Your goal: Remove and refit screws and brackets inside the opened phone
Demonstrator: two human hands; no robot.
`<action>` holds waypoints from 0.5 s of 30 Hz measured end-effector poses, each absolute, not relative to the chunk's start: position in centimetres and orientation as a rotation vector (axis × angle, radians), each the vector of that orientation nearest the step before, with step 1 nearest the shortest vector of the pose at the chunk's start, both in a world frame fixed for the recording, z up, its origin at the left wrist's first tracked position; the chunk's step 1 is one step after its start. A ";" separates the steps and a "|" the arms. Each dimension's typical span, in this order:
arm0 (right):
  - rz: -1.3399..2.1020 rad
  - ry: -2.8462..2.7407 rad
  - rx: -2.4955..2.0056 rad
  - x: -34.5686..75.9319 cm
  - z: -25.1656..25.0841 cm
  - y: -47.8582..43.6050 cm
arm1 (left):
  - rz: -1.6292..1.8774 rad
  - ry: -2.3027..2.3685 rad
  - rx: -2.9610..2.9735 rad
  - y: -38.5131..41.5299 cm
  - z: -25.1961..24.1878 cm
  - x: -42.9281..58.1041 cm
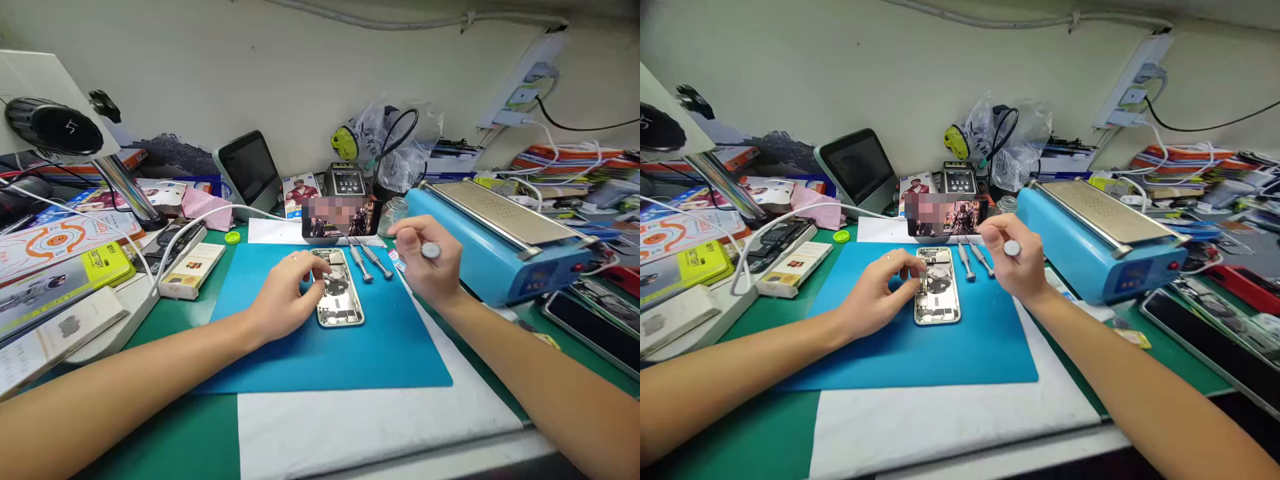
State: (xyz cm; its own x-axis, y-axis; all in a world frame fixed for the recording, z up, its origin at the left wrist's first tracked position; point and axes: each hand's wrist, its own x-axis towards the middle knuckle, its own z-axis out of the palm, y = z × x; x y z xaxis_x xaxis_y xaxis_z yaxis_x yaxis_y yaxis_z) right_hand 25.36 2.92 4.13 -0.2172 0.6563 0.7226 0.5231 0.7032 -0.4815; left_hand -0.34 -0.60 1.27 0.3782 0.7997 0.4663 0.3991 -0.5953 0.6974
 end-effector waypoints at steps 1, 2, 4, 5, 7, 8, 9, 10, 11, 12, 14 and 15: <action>0.143 -1.868 -0.900 25.3 4.1 3.2 | 1.129 1.015 2.189 -0.6 1.2 -0.4; 0.134 -1.864 -0.885 25.3 4.1 3.5 | 1.135 1.002 2.211 -0.5 1.1 -0.4; 0.118 -1.866 -0.852 25.3 4.1 3.8 | 1.139 0.983 2.253 -0.5 0.9 -0.5; 0.106 -1.878 -0.833 25.5 4.2 3.8 | 1.138 0.976 2.272 -0.6 0.9 -0.6; 0.079 -1.921 -0.792 26.0 4.5 3.6 | 1.136 0.963 2.306 -0.6 0.9 -0.7; 0.065 -1.945 -0.771 26.4 4.6 3.4 | 1.134 0.957 2.319 -0.7 0.9 -0.7; 0.055 -1.965 -0.754 26.8 4.8 3.1 | 1.132 0.953 2.331 -0.7 0.8 -0.7; 0.045 -1.976 -0.739 27.2 4.9 2.8 | 1.130 0.948 2.340 -0.8 0.8 -0.7; 0.033 -1.975 -0.731 27.6 5.0 2.5 | 1.128 0.944 2.348 -0.8 0.8 -0.7; 0.017 -1.966 -0.727 28.1 5.1 2.1 | 1.126 0.940 2.353 -0.8 0.8 -0.6; -0.036 -1.947 -0.734 29.3 5.2 1.4 | 1.120 0.934 2.361 -0.8 0.8 -0.6; -0.067 -1.946 -0.748 29.9 5.2 1.0 | 1.117 0.933 2.362 -0.8 0.8 -0.6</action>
